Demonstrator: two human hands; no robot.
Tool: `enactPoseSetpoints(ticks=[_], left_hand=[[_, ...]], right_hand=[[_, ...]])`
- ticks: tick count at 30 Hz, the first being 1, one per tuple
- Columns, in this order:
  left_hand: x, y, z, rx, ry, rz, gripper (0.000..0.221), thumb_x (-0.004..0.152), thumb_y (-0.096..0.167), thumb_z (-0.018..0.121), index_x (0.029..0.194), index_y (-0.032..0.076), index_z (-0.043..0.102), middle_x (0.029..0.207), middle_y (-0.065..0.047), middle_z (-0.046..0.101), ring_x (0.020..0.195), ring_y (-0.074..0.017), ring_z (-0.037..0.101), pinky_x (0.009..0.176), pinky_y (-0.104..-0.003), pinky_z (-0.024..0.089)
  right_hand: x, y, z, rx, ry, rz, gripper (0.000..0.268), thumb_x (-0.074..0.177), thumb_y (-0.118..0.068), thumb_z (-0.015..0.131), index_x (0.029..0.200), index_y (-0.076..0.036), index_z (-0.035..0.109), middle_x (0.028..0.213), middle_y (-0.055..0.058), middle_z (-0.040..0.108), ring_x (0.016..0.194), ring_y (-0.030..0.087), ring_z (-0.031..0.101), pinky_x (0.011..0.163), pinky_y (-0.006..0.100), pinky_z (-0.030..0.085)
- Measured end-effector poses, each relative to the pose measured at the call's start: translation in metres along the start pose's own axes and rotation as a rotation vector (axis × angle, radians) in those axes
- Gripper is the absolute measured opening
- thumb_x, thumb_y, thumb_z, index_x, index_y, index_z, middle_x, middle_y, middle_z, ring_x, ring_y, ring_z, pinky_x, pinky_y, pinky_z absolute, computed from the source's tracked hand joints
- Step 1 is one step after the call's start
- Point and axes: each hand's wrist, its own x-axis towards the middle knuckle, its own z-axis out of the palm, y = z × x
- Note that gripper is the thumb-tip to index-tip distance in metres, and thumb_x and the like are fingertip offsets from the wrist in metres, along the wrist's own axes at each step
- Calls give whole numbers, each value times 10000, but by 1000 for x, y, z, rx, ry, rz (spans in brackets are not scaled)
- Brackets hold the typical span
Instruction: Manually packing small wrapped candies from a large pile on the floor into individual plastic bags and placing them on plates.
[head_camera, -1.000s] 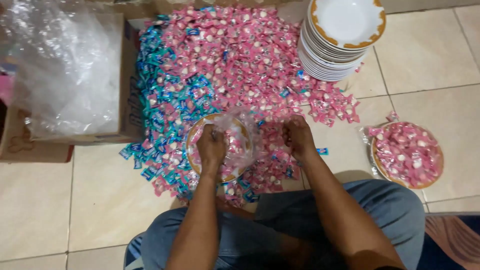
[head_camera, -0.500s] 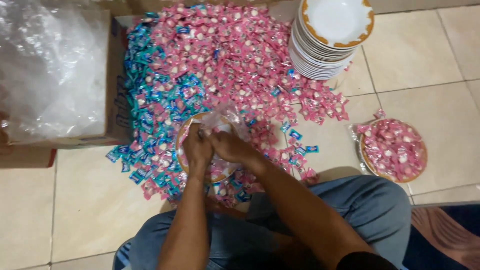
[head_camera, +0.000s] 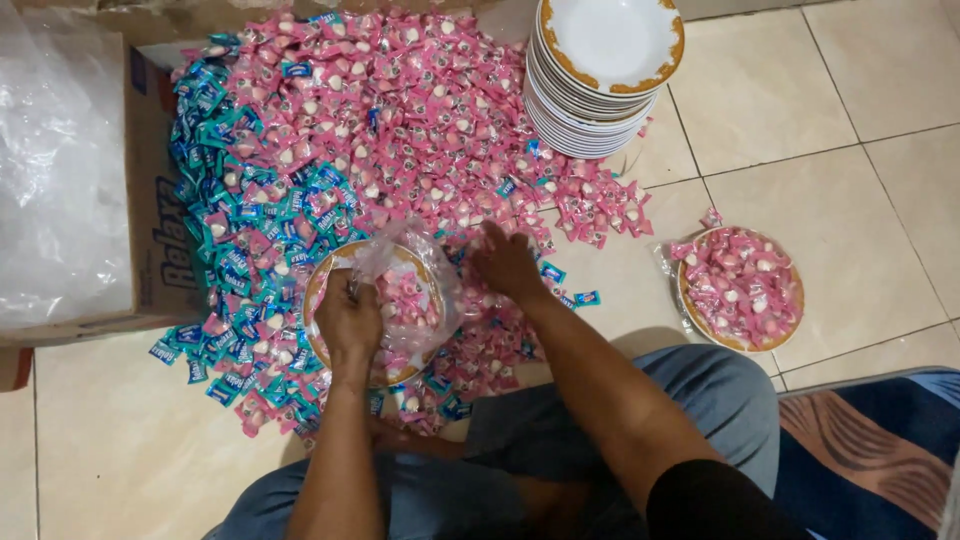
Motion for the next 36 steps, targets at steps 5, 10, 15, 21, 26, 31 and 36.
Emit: enactPoseSetpoints(ticks=[5, 10, 15, 21, 26, 31, 36], left_hand=[[2, -6, 0, 30, -10, -4, 185, 897, 302, 593, 1017, 188, 675, 799, -140, 704, 947, -382, 698, 865, -490, 520], [3, -8, 3, 24, -34, -30, 198, 902, 314, 599, 1042, 197, 676, 833, -152, 711, 990, -400, 688, 903, -496, 511], [0, -5, 4, 11, -42, -31, 191, 905, 302, 602, 1045, 196, 676, 847, -155, 719, 1005, -410, 687, 915, -503, 504], [4, -10, 3, 21, -57, -45, 199, 916, 332, 595, 1050, 207, 671, 880, -147, 726, 1038, -398, 679, 937, -487, 501], [2, -7, 2, 6, -56, -48, 199, 912, 337, 598, 1037, 202, 674, 866, -135, 727, 1029, -388, 686, 934, -483, 505], [2, -5, 0, -17, -57, -54, 188, 918, 319, 603, 1030, 187, 677, 854, -134, 727, 1014, -381, 692, 914, -471, 510], [0, -2, 0, -20, -55, -68, 187, 918, 315, 605, 1034, 185, 674, 854, -139, 728, 1003, -374, 695, 905, -470, 513]], right_hand=[[-6, 34, 52, 88, 113, -279, 363, 928, -293, 564, 1288, -252, 568, 1216, 197, 495, 1097, 487, 664, 885, 505, 607], [-11, 43, 4, 702, -49, -81, 341, 982, -227, 607, 1321, -254, 634, 987, 154, 736, 827, 275, 765, 672, 384, 641], [-15, 64, -11, 1395, -305, 74, 301, 1044, -160, 545, 1341, -130, 517, 940, 133, 725, 857, 268, 764, 574, 333, 620], [-51, 51, -39, 1629, -622, -104, 376, 1022, -398, 537, 1082, -111, 773, 1172, 118, 765, 1039, 373, 741, 828, 536, 629], [-64, 46, -45, 1633, -629, -168, 622, 972, -438, 563, 1476, -74, 544, 1280, 176, 709, 980, 374, 746, 904, 522, 620], [-54, 53, -40, 1645, -651, -176, 611, 951, -365, 575, 1483, -68, 529, 1342, 213, 660, 1101, 441, 694, 923, 559, 600], [-52, 54, -43, 1655, -586, -219, 596, 896, -133, 639, 1476, -117, 502, 1298, 225, 677, 1179, 463, 660, 861, 562, 626]])
